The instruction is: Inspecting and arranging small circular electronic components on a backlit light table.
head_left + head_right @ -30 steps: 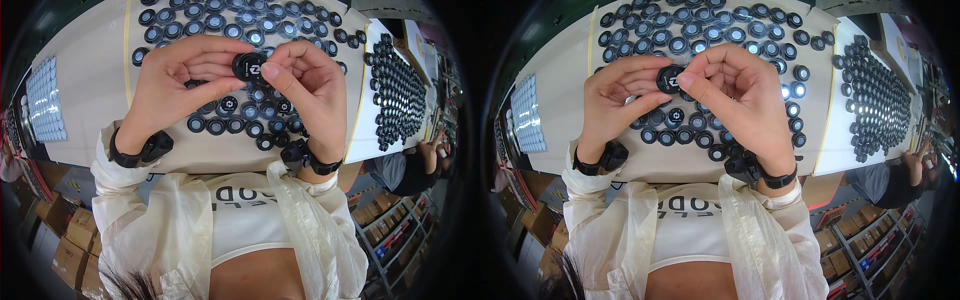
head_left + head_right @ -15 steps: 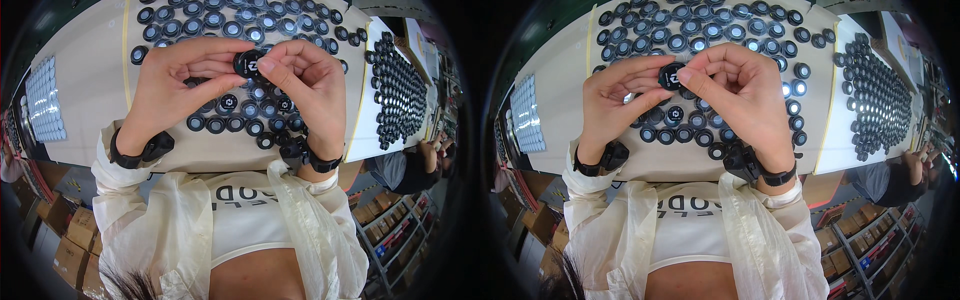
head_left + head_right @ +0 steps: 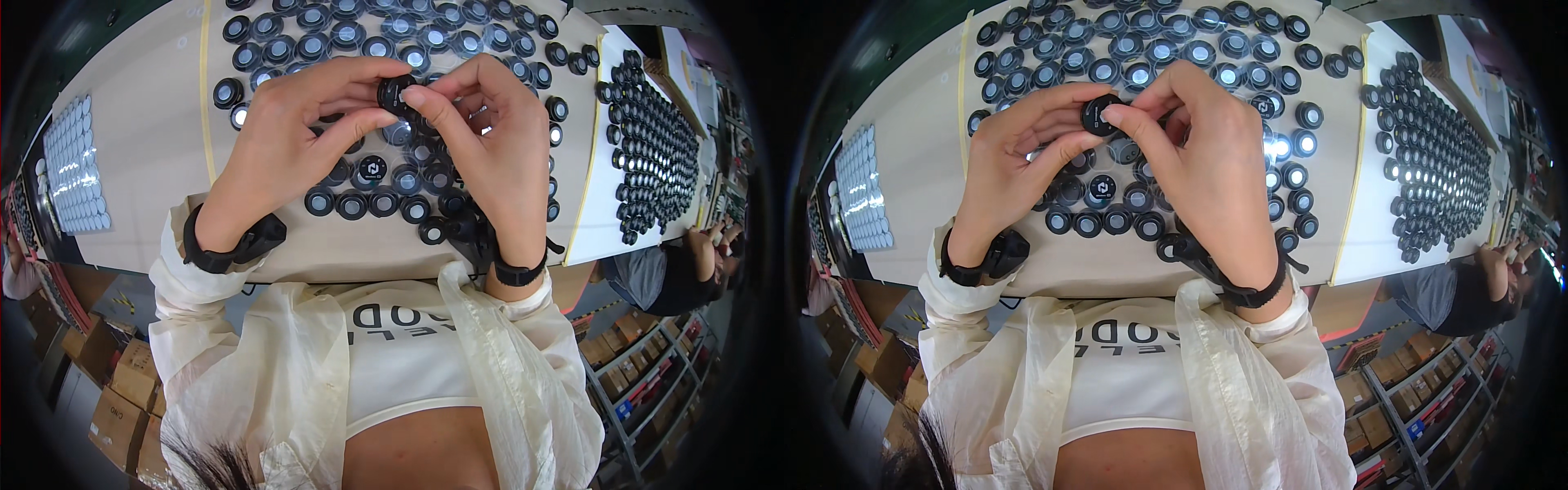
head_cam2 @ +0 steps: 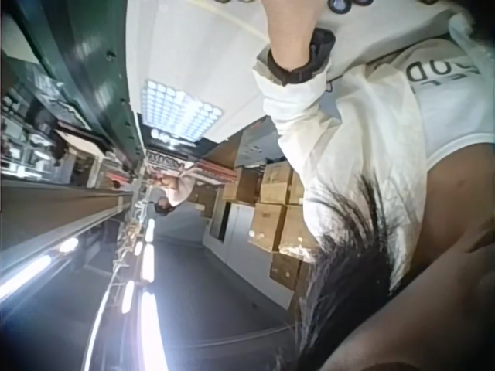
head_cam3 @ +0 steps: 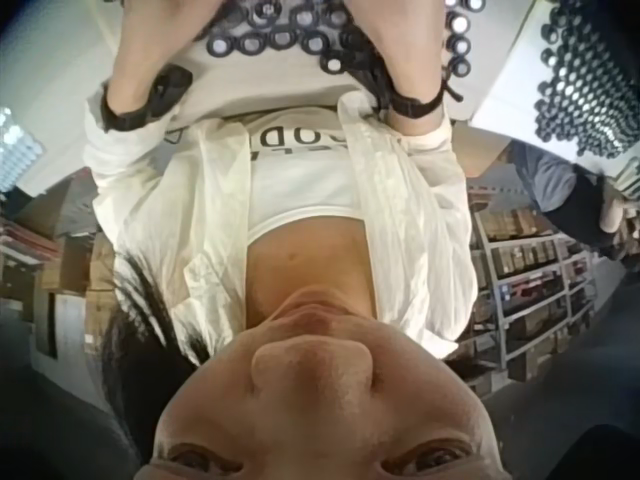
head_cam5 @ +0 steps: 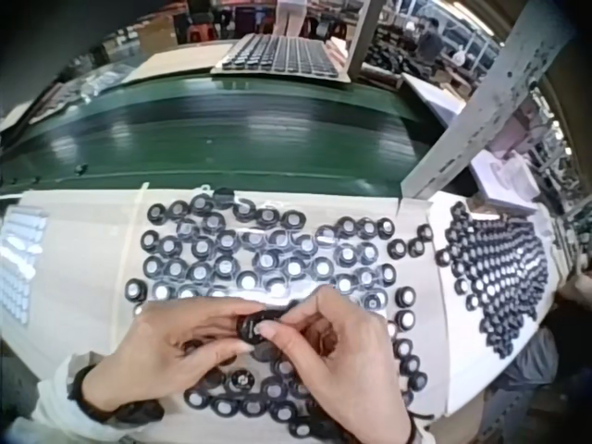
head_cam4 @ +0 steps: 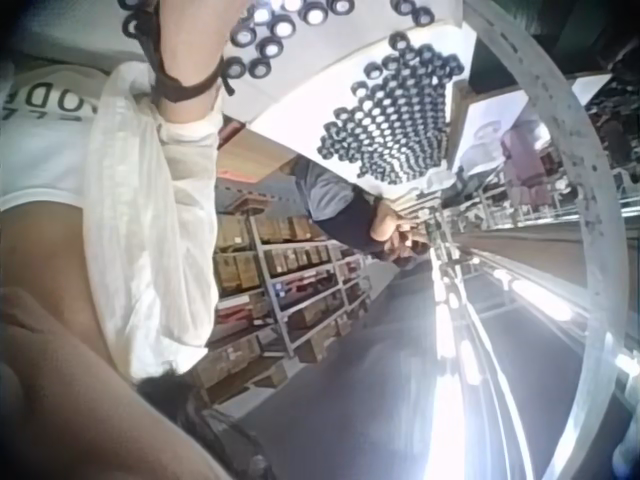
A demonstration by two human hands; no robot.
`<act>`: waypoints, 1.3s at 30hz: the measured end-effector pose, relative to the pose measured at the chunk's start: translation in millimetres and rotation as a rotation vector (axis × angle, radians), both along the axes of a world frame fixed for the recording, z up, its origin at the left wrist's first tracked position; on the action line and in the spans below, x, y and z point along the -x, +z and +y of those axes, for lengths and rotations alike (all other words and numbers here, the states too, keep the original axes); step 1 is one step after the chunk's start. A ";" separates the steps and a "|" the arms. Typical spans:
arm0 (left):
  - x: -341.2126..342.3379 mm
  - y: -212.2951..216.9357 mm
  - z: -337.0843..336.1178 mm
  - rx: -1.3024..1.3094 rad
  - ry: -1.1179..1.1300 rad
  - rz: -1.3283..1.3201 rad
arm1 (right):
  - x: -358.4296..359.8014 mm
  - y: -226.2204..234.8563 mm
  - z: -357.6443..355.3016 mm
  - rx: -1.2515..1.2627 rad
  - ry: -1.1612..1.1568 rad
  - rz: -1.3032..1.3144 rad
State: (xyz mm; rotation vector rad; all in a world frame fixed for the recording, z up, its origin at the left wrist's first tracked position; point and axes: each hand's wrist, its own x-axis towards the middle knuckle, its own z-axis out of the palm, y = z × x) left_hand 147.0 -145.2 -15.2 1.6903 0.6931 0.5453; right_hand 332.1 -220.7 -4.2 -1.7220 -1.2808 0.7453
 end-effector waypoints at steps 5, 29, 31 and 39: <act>-2.1 5.3 6.8 0.109 -0.061 -0.078 | -1.5 -1.4 -0.7 -0.024 0.039 0.211; -10.4 18.1 4.2 0.354 0.014 -0.236 | 16.8 -2.5 -5.0 -0.196 0.067 0.452; -10.5 22.2 5.2 0.468 0.011 -0.184 | 17.7 1.4 -6.3 -0.165 0.046 0.451; 14.9 11.3 88.9 -0.475 0.033 0.224 | 2.5 -1.1 -6.5 -0.049 0.057 0.288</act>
